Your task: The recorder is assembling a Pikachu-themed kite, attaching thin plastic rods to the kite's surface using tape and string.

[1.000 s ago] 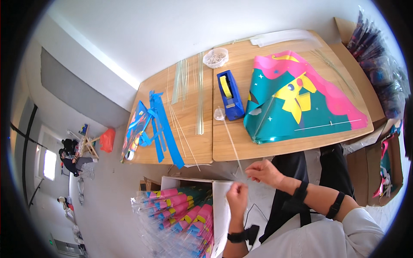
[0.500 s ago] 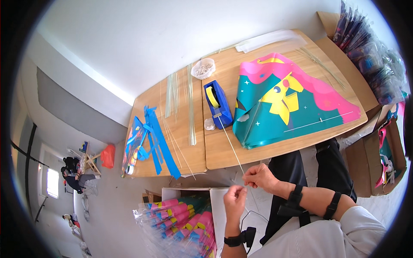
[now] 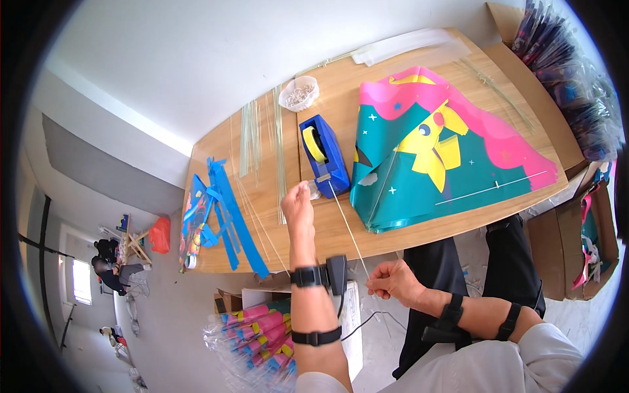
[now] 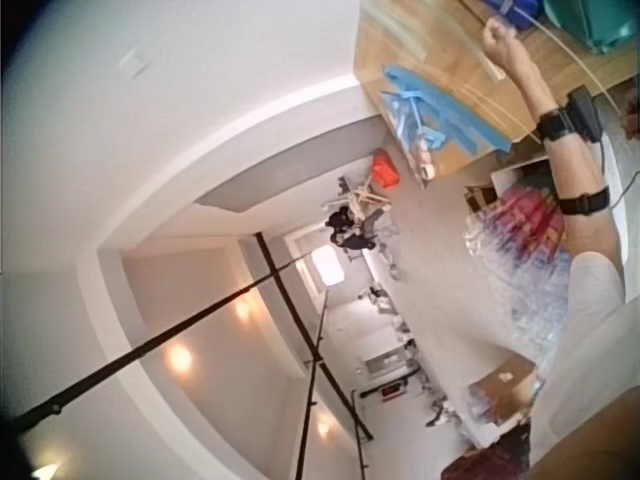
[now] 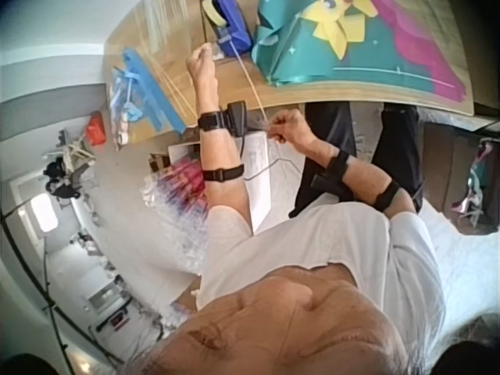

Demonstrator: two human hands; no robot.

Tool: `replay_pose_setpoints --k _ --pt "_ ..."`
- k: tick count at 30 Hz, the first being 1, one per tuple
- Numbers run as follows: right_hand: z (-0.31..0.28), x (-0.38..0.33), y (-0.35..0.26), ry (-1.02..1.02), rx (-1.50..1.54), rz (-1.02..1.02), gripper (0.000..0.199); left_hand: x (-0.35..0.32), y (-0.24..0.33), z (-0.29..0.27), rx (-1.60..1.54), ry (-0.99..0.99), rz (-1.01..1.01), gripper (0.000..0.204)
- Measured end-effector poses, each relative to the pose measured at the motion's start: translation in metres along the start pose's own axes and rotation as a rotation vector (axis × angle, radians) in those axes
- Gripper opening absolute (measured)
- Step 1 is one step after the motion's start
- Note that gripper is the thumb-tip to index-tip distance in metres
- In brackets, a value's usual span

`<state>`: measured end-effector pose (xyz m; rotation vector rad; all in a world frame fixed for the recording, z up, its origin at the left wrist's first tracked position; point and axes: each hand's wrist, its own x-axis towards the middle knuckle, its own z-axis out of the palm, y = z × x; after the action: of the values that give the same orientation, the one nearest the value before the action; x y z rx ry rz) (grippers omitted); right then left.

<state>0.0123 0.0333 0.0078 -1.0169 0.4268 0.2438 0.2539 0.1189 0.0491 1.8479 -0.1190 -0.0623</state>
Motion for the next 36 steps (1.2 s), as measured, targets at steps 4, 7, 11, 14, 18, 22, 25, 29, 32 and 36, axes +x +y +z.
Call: replay_pose_setpoints --k 4,7,11,14,18,22,25,29,32,36 --pt "0.002 0.000 -0.002 -0.011 0.010 0.016 0.010 0.024 0.016 0.017 0.057 -0.015 -0.122 0.017" --pt "0.001 0.000 -0.003 0.002 -0.009 0.023 0.010 0.028 0.023 0.027 0.007 -0.016 -0.190 0.015" --pt "-0.001 0.001 -0.002 0.002 0.012 0.016 0.009 0.034 0.026 0.036 0.040 -0.051 -0.194 0.012" --pt "0.002 0.000 -0.003 -0.005 0.013 -0.007 0.009 0.038 0.022 0.033 0.041 -0.033 -0.193 0.011" --pt "0.003 0.000 -0.001 0.044 0.001 -0.034 0.010 0.031 0.023 0.037 -0.076 -0.026 -0.140 0.009" --pt "0.000 0.004 0.002 0.048 -0.028 -0.068 0.011 0.016 0.026 0.033 -0.112 0.008 -0.138 0.009" --pt "-0.002 0.005 0.000 0.064 0.003 -0.054 0.010 -0.020 0.029 0.028 -0.244 -0.035 -0.221 0.013" --pt "0.000 0.009 0.006 0.026 0.029 -0.051 0.010 -0.096 0.022 -0.006 -0.310 -0.069 -0.232 0.017" --pt "-0.002 0.008 0.004 0.025 0.008 -0.083 0.010 -0.180 0.020 -0.029 -0.320 -0.132 -0.241 0.015" --pt "0.001 0.007 0.001 -0.003 0.015 -0.108 0.009 -0.295 0.013 -0.047 -0.252 -0.093 -0.344 0.011"
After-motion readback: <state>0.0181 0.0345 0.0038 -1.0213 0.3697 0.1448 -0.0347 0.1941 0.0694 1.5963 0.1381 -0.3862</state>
